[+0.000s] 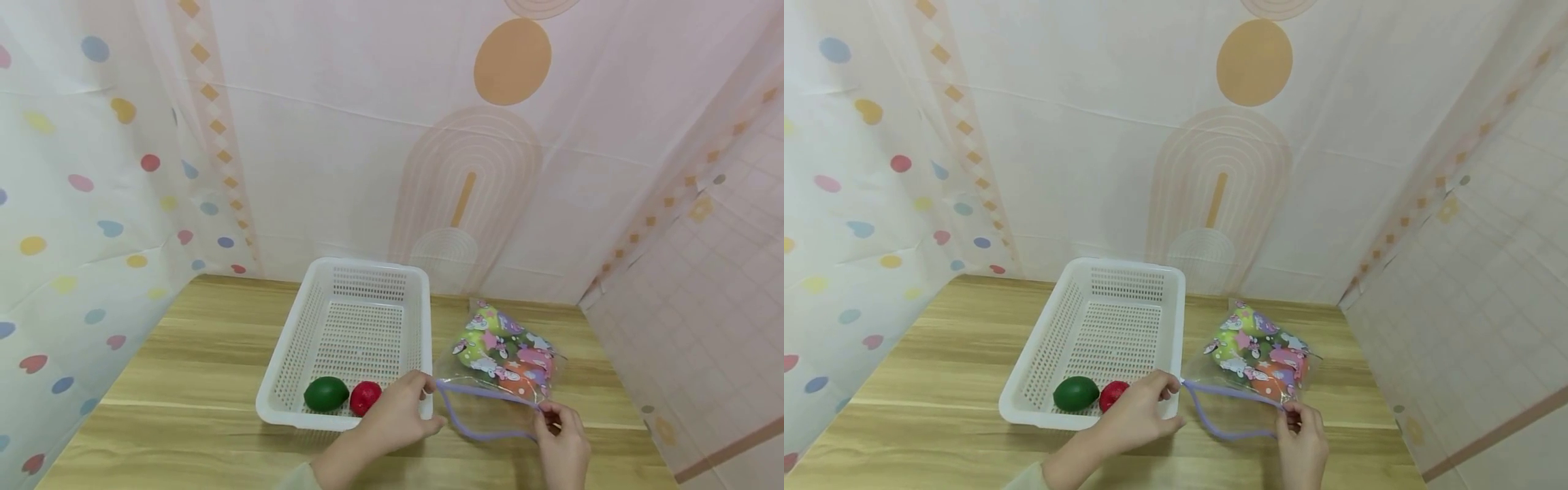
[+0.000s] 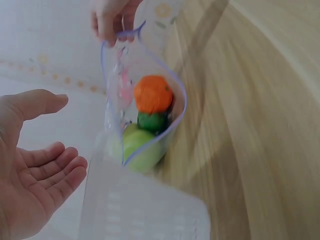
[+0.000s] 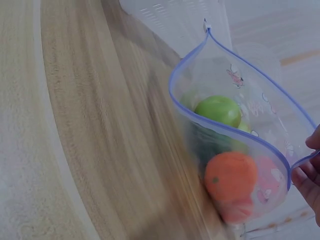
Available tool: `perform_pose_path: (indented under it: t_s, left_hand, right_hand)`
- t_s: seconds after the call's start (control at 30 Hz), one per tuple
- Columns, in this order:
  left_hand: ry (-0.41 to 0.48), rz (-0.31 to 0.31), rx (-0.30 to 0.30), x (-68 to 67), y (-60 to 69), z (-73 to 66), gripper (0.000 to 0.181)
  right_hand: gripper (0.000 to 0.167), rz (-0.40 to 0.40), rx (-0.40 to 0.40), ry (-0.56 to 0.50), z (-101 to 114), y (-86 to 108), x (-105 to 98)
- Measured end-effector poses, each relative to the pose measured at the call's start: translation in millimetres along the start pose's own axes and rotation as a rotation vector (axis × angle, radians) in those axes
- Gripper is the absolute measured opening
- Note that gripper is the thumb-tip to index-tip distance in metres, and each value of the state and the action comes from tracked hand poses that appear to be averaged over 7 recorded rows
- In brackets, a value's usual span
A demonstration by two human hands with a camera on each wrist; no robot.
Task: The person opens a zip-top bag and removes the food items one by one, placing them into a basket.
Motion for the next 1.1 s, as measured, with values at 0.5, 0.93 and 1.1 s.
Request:
perform_pose_path:
  t_s: [0.5, 0.93, 1.1]
  left_hand:
    - [0.004, 0.024, 0.060, 38.5, -2.8, -33.5, 0.040]
    - [0.068, -0.075, 0.155, 65.5, -6.8, -41.8, 0.026]
    - [0.052, -0.160, 0.127, 74.6, -13.9, -36.7, 0.026]
  right_hand:
    - [0.012, -0.036, -0.079, -0.046, 9, 1.4, -6]
    - [0.013, -0.028, -0.096, -0.064, 16, 4.3, -6]
    - [0.013, -0.033, -0.121, -0.074, 17, 5.2, -7]
Point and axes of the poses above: each hand's wrist, its own y-axis away from the middle knuckle, its own x-axis out of the palm, z = x × y, the point moved 7 cm from there along -y, towards the middle knuckle, and after that the axes turned 6 degrees about -y, right-handed, at the moved point
